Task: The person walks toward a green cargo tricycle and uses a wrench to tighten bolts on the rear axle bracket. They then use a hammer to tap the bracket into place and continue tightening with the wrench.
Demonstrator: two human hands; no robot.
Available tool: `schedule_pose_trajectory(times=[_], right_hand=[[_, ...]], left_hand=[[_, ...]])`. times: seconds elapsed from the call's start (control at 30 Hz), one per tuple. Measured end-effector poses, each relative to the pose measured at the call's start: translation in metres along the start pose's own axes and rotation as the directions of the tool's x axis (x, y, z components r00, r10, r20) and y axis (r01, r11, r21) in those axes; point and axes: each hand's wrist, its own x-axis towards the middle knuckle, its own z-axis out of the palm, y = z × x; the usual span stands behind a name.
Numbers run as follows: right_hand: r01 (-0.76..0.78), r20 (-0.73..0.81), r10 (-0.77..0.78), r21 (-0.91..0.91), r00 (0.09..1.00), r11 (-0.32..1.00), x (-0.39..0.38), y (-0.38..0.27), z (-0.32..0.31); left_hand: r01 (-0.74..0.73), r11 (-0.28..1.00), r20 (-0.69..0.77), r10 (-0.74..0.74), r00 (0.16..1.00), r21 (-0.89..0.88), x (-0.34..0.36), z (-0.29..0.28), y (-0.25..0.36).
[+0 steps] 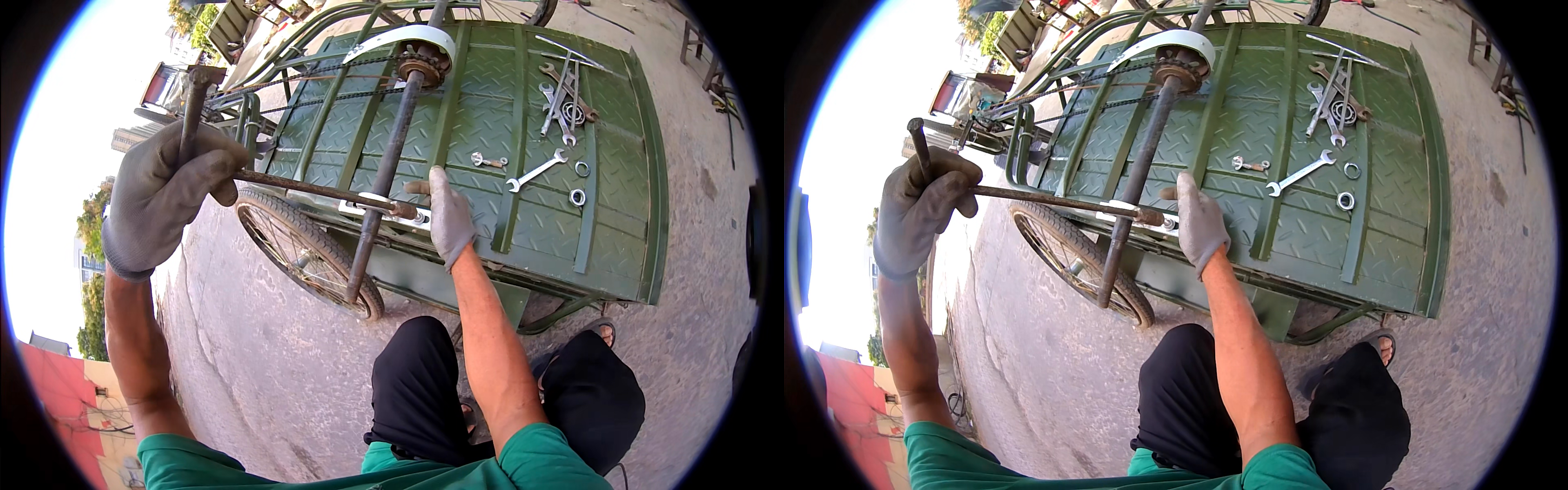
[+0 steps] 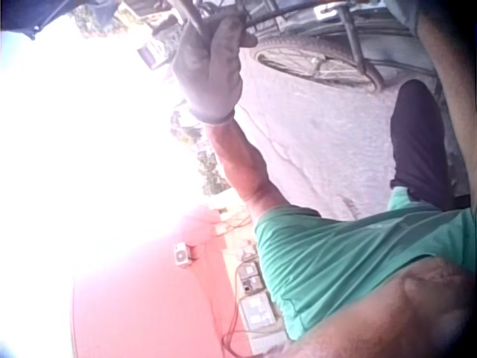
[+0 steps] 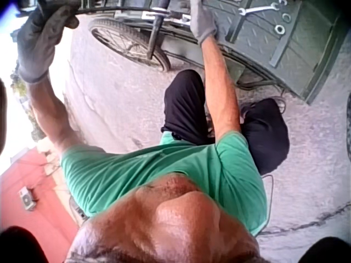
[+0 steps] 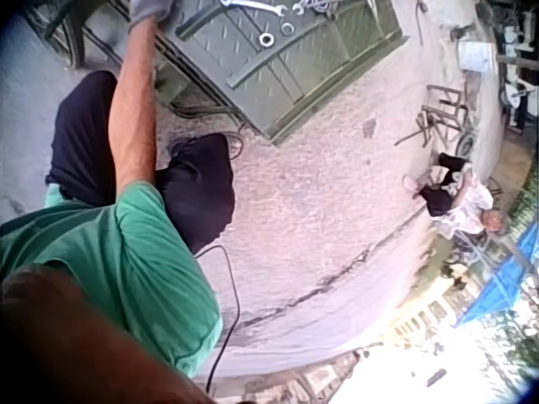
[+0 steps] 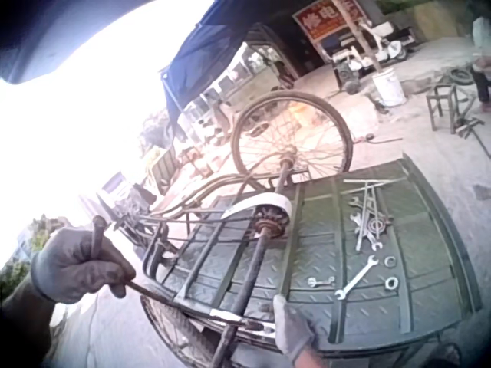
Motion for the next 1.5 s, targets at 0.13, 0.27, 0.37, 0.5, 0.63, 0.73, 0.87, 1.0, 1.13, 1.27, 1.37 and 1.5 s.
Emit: schedule_pose_trajectory(times=[0.13,0.27,0.37,0.5,0.63,0.73,0.87,1.0,1.13,1.27,1.37,1.5], right_hand=[[-0.019,0.012,0.019,-0.004,1.0,1.0,0.001,0.001,-0.001],[0.035,-0.027,-0.034,0.018,0.999,0.999,0.003,0.004,0.0],[0.051,-0.021,-0.052,-0.031,0.998,0.998,0.003,0.006,0.0],[0.03,-0.012,-0.031,-0.045,0.999,0.999,0.0,-0.002,0.002],[0.041,0.009,-0.041,-0.035,0.999,0.999,-0.003,-0.003,0.003],[0.023,-0.007,-0.023,-0.011,1.0,1.0,-0.001,-0.001,0.004],[0.016,-0.039,-0.02,-0.091,0.999,0.996,-0.005,-0.007,0.003],[-0.013,-0.052,0.012,-0.026,0.999,1.0,-0.002,-0.005,0.004],[-0.046,-0.051,0.045,-0.003,0.998,0.999,-0.003,-0.007,0.009],[-0.019,-0.02,0.019,-0.05,1.0,0.999,-0.002,-0.005,0.007],[0.01,-0.014,-0.011,-0.066,1.0,0.998,-0.006,-0.005,0.008],[0.016,-0.054,-0.022,-0.106,0.998,0.994,-0.002,-0.005,-0.001]], left_hand=[[0.012,1.0,0.051,-0.012,0.999,0.003,0.005,0.004,0.002],[-0.167,0.984,0.154,0.156,0.976,0.066,0.027,0.01,0.008],[-0.257,0.949,0.366,0.178,0.914,0.181,0.049,0.005,0.028],[-0.38,0.878,0.503,0.199,0.841,0.289,0.076,0.007,0.048],[-0.338,0.928,0.505,0.219,0.835,0.156,0.087,0.021,0.05],[-0.148,0.985,0.378,0.106,0.92,0.083,0.076,0.031,0.049],[0.217,0.976,0.428,-0.202,0.881,0.014,0.067,0.023,0.062],[0.51,0.86,0.562,-0.414,0.716,-0.016,0.074,0.01,0.074],[0.203,0.956,0.681,-0.006,0.732,-0.21,0.079,0.005,0.033],[-0.237,0.956,0.611,0.291,0.736,-0.171,0.093,0.023,0.027],[-0.165,0.947,0.563,0.298,0.771,-0.275,0.096,0.031,0.031],[0.188,0.824,0.338,0.005,0.941,-0.535,0.076,0.057,0.034]])
